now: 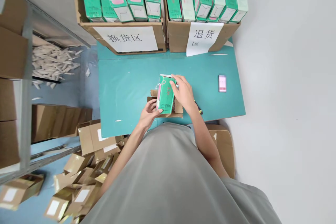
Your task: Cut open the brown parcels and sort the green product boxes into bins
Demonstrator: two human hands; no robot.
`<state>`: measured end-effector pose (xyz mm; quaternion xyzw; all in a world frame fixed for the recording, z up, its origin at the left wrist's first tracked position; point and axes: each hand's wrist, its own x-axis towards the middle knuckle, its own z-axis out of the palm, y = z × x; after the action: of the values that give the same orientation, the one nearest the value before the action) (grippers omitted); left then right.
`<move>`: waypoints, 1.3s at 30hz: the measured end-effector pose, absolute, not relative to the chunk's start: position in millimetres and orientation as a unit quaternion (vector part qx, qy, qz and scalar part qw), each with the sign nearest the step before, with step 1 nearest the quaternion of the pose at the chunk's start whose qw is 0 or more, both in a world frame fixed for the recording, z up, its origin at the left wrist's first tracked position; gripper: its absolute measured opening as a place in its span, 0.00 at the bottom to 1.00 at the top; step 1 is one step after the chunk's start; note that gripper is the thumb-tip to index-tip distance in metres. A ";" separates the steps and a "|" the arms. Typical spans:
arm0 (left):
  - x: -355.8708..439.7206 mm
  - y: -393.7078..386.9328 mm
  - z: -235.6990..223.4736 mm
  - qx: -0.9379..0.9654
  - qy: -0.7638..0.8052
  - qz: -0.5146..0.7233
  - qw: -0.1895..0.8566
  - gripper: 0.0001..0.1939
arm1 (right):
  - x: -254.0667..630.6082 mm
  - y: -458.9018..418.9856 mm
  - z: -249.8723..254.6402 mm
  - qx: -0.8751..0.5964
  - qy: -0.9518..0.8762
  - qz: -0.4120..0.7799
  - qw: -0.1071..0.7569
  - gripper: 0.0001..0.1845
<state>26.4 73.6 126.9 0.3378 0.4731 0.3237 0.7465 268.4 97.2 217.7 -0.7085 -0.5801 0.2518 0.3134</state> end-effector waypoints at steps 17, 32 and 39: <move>39.4 53.2 159.2 0.181 0.488 0.337 0.784 0.30 | 275.5 111.9 161.0 -0.656 -0.415 0.339 0.531 0.24; 46.8 41.9 127.2 0.147 0.487 0.303 0.806 0.35 | 259.5 103.7 153.1 -0.643 -0.484 0.335 0.489 0.19; 46.0 43.4 125.1 0.181 0.514 0.364 0.755 0.35 | 245.3 102.7 156.8 -0.708 -0.506 0.253 0.421 0.28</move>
<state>46.0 43.4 125.1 0.1812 0.5145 0.3643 0.7548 245.3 102.7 156.8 -0.7084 -0.5065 0.2531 0.4215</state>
